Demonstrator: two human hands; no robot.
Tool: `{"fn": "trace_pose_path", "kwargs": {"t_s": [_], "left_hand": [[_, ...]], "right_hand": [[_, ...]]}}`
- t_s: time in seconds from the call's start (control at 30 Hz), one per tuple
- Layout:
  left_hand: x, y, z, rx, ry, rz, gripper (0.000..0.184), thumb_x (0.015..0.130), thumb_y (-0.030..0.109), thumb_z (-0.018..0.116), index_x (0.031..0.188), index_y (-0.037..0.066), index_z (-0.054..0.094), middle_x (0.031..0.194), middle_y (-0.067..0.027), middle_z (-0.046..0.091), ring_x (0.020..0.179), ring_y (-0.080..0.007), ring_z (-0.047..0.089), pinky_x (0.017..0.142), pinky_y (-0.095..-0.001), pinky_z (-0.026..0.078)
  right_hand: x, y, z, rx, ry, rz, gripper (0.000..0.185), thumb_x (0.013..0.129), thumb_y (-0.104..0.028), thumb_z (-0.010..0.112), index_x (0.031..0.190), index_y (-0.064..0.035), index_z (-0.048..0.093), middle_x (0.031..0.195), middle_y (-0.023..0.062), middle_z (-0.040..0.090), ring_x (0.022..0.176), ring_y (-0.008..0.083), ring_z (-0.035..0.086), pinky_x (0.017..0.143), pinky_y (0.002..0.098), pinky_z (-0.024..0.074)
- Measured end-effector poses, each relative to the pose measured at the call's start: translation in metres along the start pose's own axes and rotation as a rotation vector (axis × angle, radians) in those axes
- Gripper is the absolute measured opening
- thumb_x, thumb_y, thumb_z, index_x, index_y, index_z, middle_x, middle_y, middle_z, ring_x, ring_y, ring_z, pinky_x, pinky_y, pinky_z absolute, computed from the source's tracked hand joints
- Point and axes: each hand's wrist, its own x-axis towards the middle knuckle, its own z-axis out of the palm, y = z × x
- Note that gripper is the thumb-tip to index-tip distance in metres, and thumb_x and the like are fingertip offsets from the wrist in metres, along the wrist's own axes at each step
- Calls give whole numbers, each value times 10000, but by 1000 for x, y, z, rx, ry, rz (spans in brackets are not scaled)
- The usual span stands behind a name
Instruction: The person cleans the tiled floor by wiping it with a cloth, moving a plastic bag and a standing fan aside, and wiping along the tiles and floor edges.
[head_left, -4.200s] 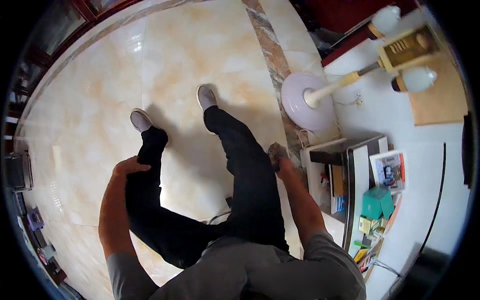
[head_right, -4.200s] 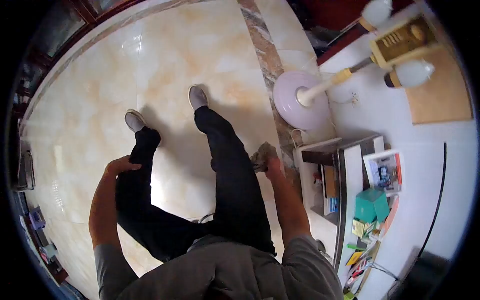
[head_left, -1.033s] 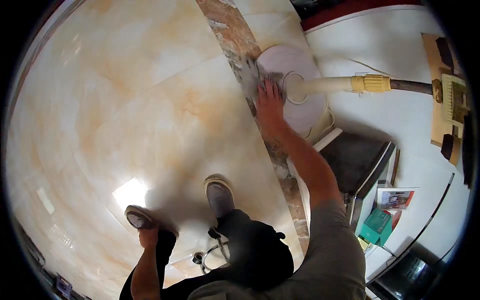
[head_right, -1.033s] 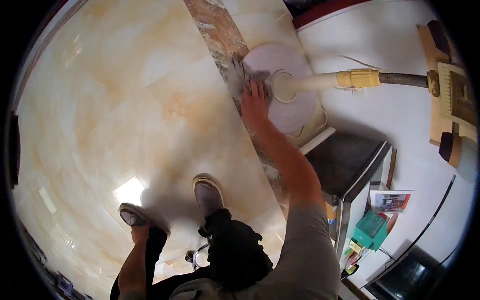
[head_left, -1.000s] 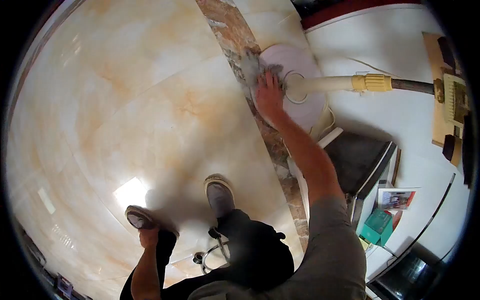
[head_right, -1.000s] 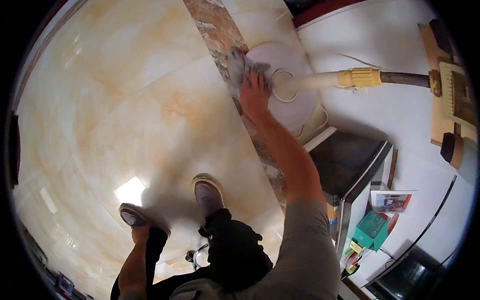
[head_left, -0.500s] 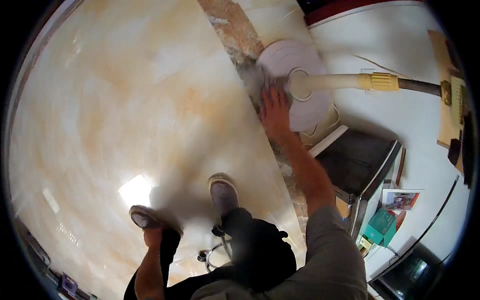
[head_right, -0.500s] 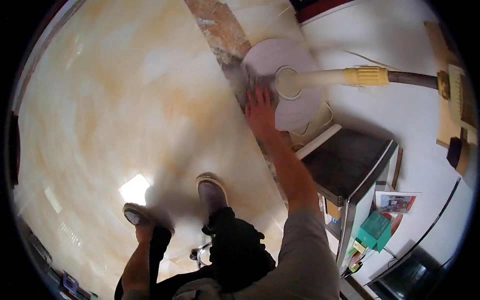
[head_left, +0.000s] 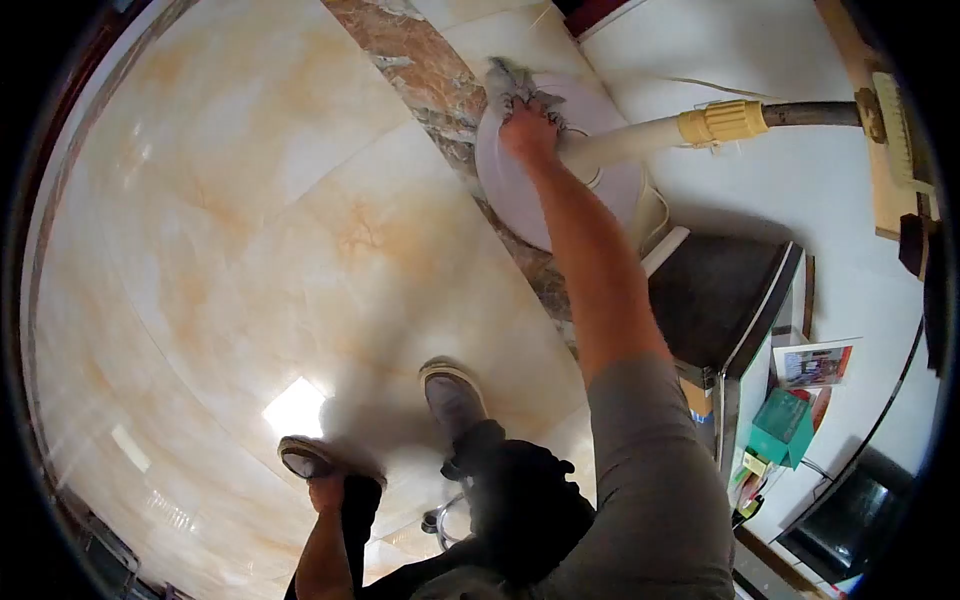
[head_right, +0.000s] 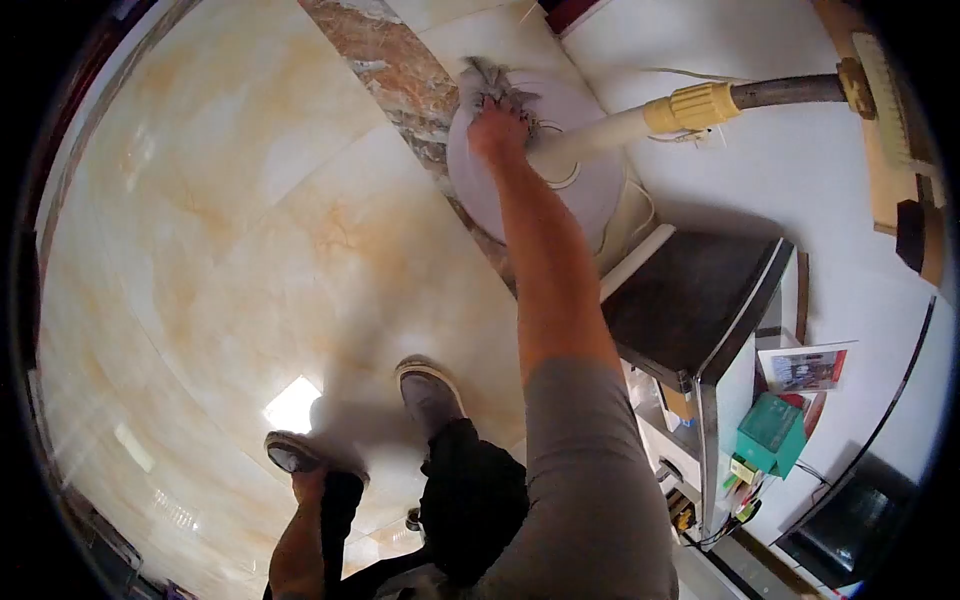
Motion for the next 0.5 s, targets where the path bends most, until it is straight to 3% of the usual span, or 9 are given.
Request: {"fn": "trace_pose_path", "kwargs": {"t_s": [0.07, 0.1, 0.17, 0.23, 0.3, 0.37, 0.43, 0.5], "left_hand": [[1, -9, 8, 3, 117, 22, 1023, 597, 647, 818, 1284, -58, 541, 1221, -230, 652, 1126, -388, 636, 966, -476, 506], [2, -12, 10, 3, 113, 18, 1023, 597, 647, 818, 1284, -58, 541, 1221, -230, 652, 1126, -388, 636, 966, -476, 506], [-7, 6, -5, 17, -10, -31, 837, 653, 547, 801, 1289, 37, 608, 1236, -203, 658, 1177, -336, 618, 1011, -432, 470], [-2, 1, 2, 11, 33, -17, 815, 663, 553, 794, 1264, 29, 624, 1207, -209, 669, 1156, -338, 629, 1001, -436, 475], [-5, 2, 4, 1, 78, -5, 796, 672, 559, 788, 1239, 21, 640, 1178, -215, 681, 1135, -340, 641, 992, -441, 481], [-11, 8, 1, -20, 144, -23, 945, 592, 615, 827, 1185, -84, 596, 1144, -268, 669, 1101, -382, 650, 962, -471, 509], [-1, 2, 4, -9, 109, -14, 941, 588, 616, 827, 1184, -77, 602, 1132, -265, 674, 1093, -381, 654, 960, -471, 509], [2, -3, 7, 21, 66, -22, 938, 585, 618, 828, 1184, -70, 607, 1120, -263, 680, 1086, -381, 658, 958, -472, 509]], "right_hand": [[-10, 9, 8, 5, 28, -56, 520, 861, -227, 585, 1348, -64, 505, 1357, 209, 485, 1265, 400, 484, 1011, 545, 427], [-11, 13, 10, 3, 66, -125, 571, 832, -234, 621, 1362, -62, 498, 1387, 206, 459, 1285, 411, 462, 1028, 555, 415], [-63, 22, 4, -63, 80, -233, 599, 825, -254, 641, 1374, -66, 490, 1423, 209, 437, 1342, 416, 414, 1056, 546, 403], [-125, 34, 5, -89, 201, -361, 565, 849, -194, 595, 1384, -55, 476, 1459, 220, 408, 1319, 402, 441, 1037, 510, 417], [-184, 55, 4, -95, 61, -330, 578, 870, -283, 620, 1389, -72, 482, 1502, 218, 363, 1376, 422, 377, 1077, 530, 392], [-218, 85, 14, 0, -49, -150, 578, 893, -260, 600, 1418, -67, 458, 1533, 221, 325, 1392, 432, 347, 1103, 520, 367], [-229, 157, 74, 101, 184, 0, 626, 844, -137, 631, 1431, -34, 437, 1499, 261, 325, 1401, 417, 317, 1119, 498, 360], [-204, 207, 76, 14, 323, 4, 581, 875, -152, 605, 1424, -39, 453, 1465, 285, 365, 1345, 449, 387, 1102, 492, 382]]}}
